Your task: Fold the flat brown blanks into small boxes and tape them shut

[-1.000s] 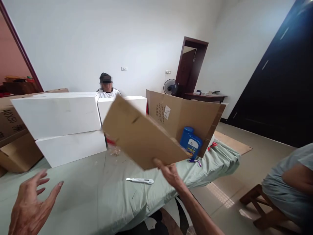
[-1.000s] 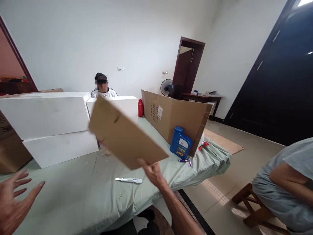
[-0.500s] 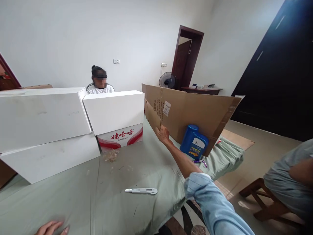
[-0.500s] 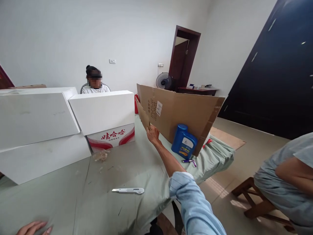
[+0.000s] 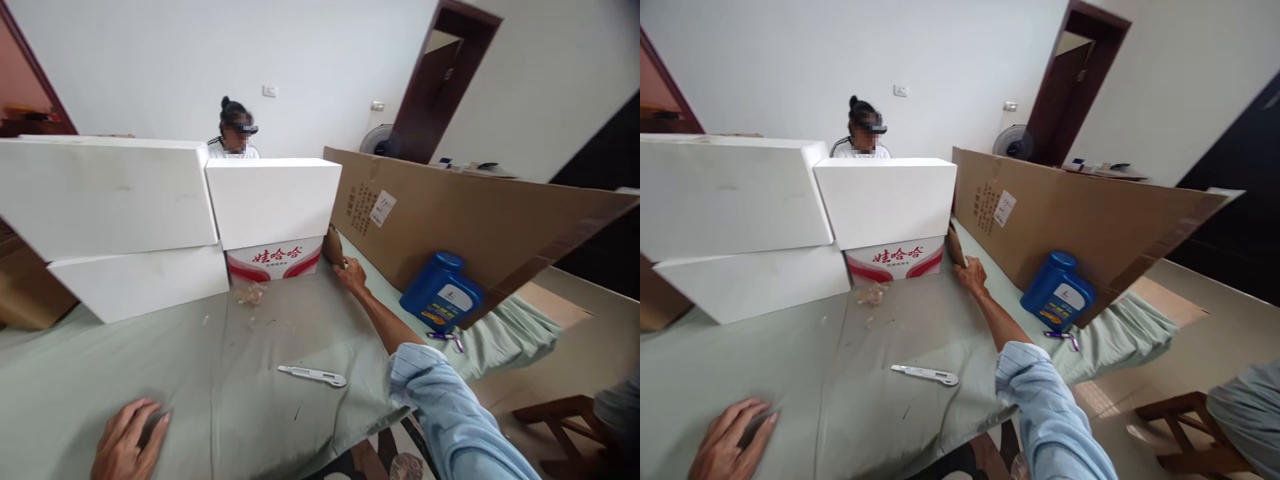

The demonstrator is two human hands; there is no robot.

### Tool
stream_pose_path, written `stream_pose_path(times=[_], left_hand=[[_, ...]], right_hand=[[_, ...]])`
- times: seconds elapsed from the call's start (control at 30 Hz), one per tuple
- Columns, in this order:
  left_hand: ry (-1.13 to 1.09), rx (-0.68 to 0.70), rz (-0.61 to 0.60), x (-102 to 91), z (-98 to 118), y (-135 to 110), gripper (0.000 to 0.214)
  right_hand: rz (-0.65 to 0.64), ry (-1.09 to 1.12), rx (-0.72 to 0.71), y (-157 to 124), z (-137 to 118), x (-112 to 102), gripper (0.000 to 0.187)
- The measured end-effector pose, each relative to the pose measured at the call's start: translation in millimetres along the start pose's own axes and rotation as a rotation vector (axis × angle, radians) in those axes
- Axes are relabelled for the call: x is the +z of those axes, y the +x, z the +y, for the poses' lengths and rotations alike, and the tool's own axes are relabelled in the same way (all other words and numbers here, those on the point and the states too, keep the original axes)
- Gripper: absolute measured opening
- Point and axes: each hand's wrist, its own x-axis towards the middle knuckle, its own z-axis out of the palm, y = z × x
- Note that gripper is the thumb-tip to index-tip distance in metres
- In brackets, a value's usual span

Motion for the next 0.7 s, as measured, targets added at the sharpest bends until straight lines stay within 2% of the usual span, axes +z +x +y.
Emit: stream_pose_path(times=[0.1, 0.2, 0.33, 0.43, 0.47, 0.53, 0.6, 0.7], left_hand=[[0.011, 0.044, 0.122, -1.2, 11.6, 2.6, 0.036], [0.038, 0.086, 0.146, -4.4, 22.4, 7.1, 0.033], [0.053, 0.105, 0.179, -7.8, 31.7, 10.3, 0.028], [0.040, 0.082, 0.166, -8.6, 36.4, 10.4, 0.022], [0.043, 0.071, 0.158, -8.6, 37.5, 10.2, 0.021], [0.056, 0.049, 0.138, -8.5, 38.9, 9.2, 0.018], [0.064, 0.031, 0.115, -8.7, 39.0, 7.5, 0.016], [0.064, 0.008, 0.091, -10.3, 38.8, 2.8, 0.016]], right_hand=[[0.006, 0.003, -0.009, -5.9, 7.7, -2.0, 0.057], [0.017, 0.019, -0.031, -15.4, 15.2, -6.6, 0.063], [-0.005, 0.050, -0.101, -54.6, 21.5, -10.7, 0.057], [-0.181, 0.119, -0.302, -112.2, 22.3, -6.7, 0.046], [-0.280, 0.164, -0.449, -134.2, 21.8, -4.4, 0.045], [-0.385, 0.206, -0.680, -175.8, 20.0, -0.1, 0.046], [-0.423, 0.187, -0.827, -207.6, 17.1, 3.1, 0.044], [-0.425, 0.143, -0.927, -229.8, 12.2, 6.4, 0.043]])
